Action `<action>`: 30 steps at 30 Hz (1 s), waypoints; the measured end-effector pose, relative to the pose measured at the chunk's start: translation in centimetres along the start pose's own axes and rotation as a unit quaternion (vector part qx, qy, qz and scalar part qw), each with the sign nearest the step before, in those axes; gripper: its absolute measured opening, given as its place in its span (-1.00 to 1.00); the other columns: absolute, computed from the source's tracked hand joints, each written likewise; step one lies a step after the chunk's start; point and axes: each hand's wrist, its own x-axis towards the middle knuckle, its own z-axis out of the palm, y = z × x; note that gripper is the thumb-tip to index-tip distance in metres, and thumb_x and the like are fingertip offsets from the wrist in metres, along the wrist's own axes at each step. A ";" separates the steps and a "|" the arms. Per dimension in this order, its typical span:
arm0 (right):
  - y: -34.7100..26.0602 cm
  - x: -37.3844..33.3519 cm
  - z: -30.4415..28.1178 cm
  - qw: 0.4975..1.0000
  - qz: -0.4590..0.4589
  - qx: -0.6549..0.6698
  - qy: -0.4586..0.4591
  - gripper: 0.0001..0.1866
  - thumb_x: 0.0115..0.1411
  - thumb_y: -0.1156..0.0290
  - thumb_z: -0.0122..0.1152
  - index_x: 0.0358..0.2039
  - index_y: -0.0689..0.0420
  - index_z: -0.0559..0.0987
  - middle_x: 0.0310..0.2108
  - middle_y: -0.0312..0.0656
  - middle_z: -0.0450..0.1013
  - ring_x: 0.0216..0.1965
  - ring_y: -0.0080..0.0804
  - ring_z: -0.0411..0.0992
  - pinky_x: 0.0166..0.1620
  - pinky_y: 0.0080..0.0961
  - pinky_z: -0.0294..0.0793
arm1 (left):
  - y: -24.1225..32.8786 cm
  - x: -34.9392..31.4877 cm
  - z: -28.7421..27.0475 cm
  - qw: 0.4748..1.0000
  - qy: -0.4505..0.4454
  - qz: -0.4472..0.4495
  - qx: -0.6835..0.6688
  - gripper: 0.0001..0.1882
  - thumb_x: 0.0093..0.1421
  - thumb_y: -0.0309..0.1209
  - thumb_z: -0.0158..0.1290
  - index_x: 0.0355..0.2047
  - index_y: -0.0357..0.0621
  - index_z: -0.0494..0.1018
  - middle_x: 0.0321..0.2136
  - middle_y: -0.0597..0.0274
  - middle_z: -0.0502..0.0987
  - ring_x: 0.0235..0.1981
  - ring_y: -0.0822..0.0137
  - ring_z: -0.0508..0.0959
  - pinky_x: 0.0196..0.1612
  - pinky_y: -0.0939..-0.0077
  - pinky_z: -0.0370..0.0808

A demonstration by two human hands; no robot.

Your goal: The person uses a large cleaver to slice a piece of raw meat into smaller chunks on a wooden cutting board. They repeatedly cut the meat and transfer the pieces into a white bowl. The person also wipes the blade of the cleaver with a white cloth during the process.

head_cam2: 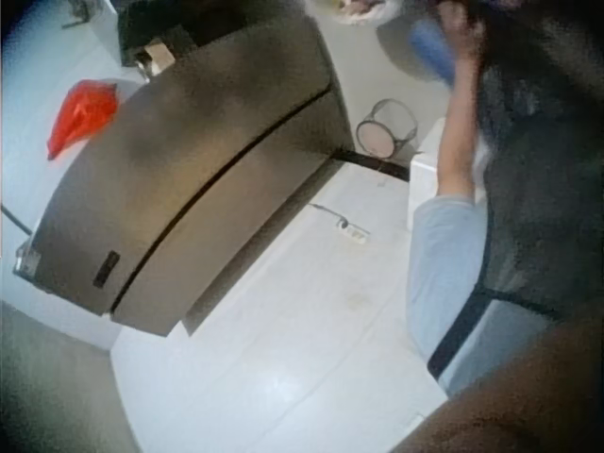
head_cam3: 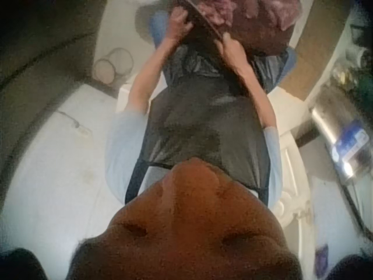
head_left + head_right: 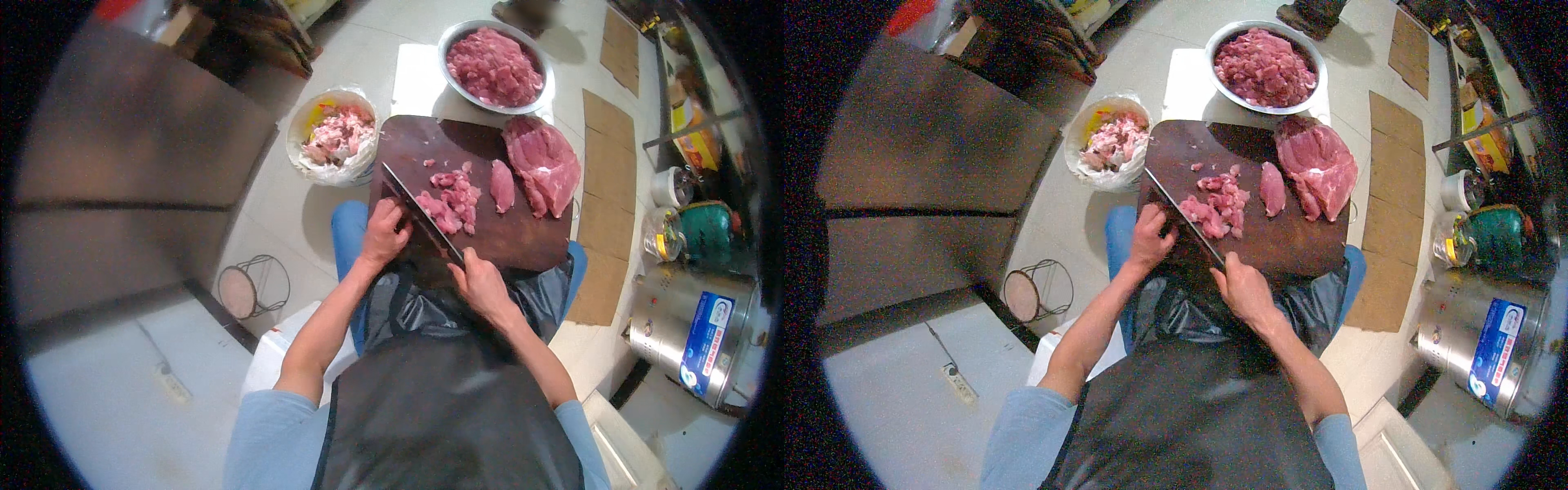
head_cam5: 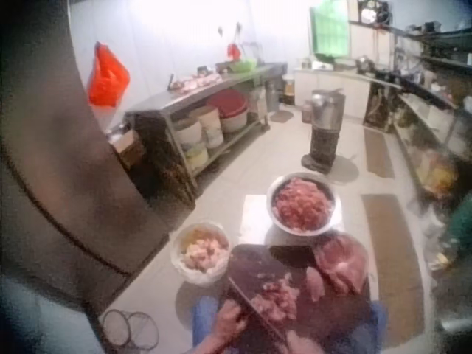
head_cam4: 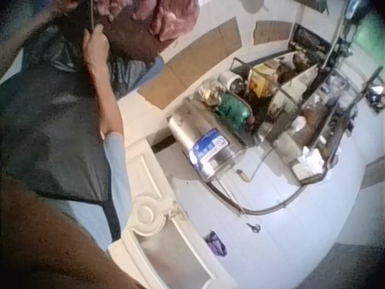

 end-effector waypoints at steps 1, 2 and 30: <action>0.0 -0.1 -0.1 1.000 -0.001 0.002 0.000 -0.64 0.41 0.22 0.23 -0.20 0.26 0.36 -0.47 0.27 0.55 -0.39 0.35 0.56 -0.32 0.16 0.55 | 0.2 0.0 -0.3 1.000 -0.009 0.001 -0.005 -0.68 0.00 -0.59 0.25 -0.18 -0.26 0.56 -0.09 -0.01 0.55 -0.01 -0.10 0.52 0.04 0.13 0.53; 0.2 -0.7 -0.4 1.000 -0.001 0.001 -0.002 -0.64 0.41 0.21 0.23 -0.20 0.26 0.36 -0.47 0.27 0.55 -0.38 0.36 0.56 -0.32 0.17 0.54 | 0.0 -0.1 -0.1 1.000 -0.005 -0.001 0.001 -0.69 0.00 -0.59 0.25 -0.19 -0.26 0.55 -0.11 0.00 0.55 -0.02 -0.10 0.52 0.04 0.13 0.53; 0.1 1.7 1.7 0.997 -0.043 0.054 0.035 -0.66 0.41 0.26 0.23 -0.19 0.29 0.36 -0.50 0.29 0.53 -0.40 0.37 0.55 -0.35 0.14 0.53 | -0.5 -0.3 0.3 1.000 0.016 -0.002 0.022 -0.74 -0.05 -0.56 0.25 -0.30 -0.26 0.50 -0.18 -0.03 0.54 -0.07 -0.11 0.53 -0.01 0.11 0.54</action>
